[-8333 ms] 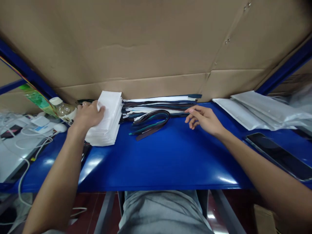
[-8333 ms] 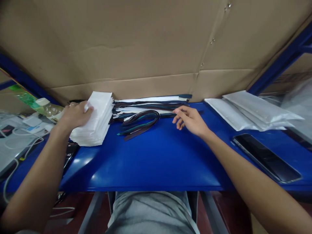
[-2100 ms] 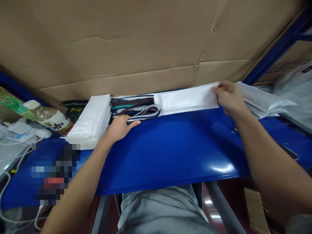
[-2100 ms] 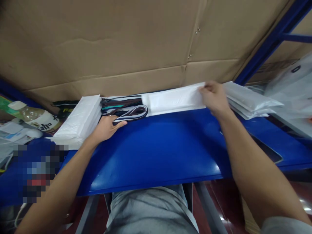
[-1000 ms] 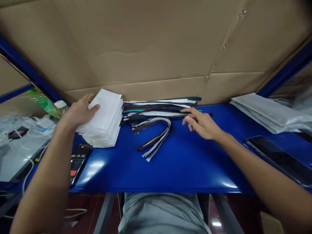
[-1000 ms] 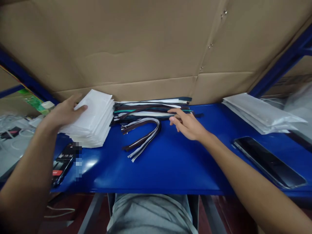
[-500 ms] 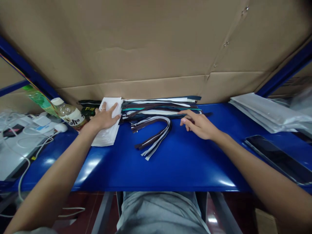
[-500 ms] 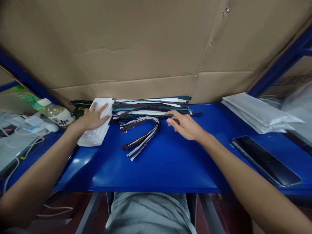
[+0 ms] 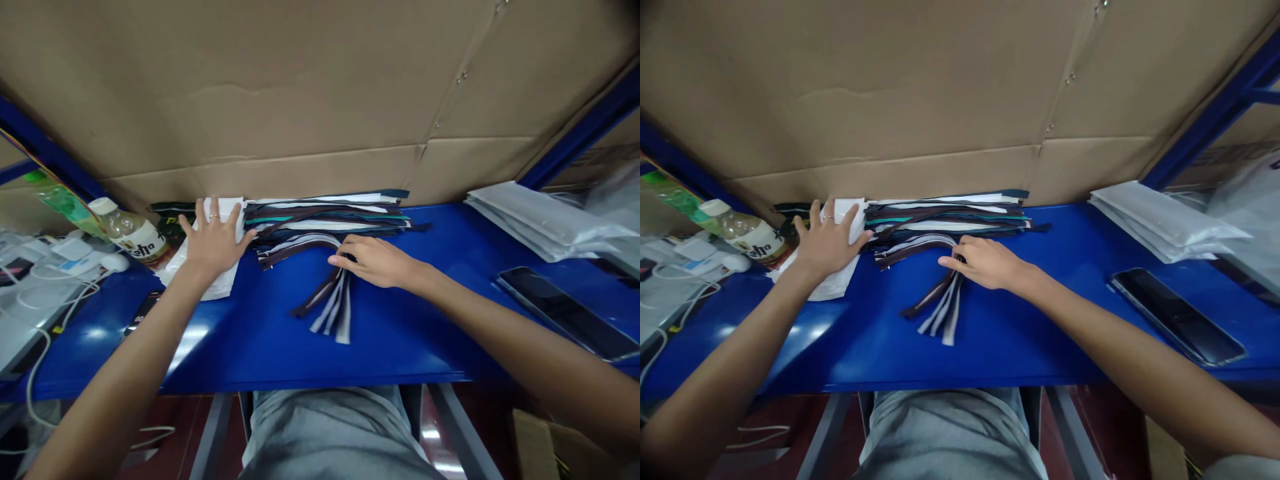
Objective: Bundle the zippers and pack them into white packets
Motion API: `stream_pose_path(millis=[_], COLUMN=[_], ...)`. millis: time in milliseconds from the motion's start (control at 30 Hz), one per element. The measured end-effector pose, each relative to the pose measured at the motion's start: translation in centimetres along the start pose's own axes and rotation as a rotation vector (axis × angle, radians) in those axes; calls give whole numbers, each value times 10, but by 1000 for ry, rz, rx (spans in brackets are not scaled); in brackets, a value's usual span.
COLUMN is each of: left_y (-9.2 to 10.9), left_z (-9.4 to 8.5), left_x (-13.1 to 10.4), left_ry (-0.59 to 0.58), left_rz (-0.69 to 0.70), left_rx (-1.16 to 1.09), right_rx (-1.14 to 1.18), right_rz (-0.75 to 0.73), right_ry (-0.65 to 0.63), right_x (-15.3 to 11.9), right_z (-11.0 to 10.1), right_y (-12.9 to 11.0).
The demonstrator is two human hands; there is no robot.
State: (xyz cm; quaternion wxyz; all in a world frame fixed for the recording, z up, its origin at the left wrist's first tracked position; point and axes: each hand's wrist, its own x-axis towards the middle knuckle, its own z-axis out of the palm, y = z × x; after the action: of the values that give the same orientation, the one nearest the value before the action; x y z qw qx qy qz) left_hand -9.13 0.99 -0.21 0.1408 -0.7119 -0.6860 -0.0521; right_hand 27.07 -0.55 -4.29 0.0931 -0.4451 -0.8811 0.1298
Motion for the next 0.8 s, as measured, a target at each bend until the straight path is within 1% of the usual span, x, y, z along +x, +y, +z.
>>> stream_pose_path(millis=[33,67,133,200,267,333,400,500,567,633,800], left_y=[13,26,47,58,56,46,34,24,22,24,31], left_z=[-6,-11,-14,-11,-3,4,9,10,8,6,4], left_x=[-8,-16,-30,-39,-42,-39,-35,-27,-24,-23,-28], left_ry=[76,86,15,-95,-182,-233,-242,-277,-314,-313,-262], left_rz=[79,187,405,528,565,594,604,631,672,697,742], left_rx=[-23,-54,-83,-73,-72,-115,-167,-194,-180,-151,-58], right_rx=[11,19,42,78,111,134,149,176,185,173,83], right_rz=[-28,-61,-136,-206,-259,-285,-272,-197,-145,-128,-235], right_ry=[7,12,13,-1,0,4,1,0,-10,-41,-147], right_x=[2,4,5,4,-1,-8,-16,-26,-30,-34,-42], right_z=[-1,-2,-5,-9,-14,-18,-19,-18,-18,-20,-27], right_y=[5,11,24,36,44,48,48,48,50,57,80])
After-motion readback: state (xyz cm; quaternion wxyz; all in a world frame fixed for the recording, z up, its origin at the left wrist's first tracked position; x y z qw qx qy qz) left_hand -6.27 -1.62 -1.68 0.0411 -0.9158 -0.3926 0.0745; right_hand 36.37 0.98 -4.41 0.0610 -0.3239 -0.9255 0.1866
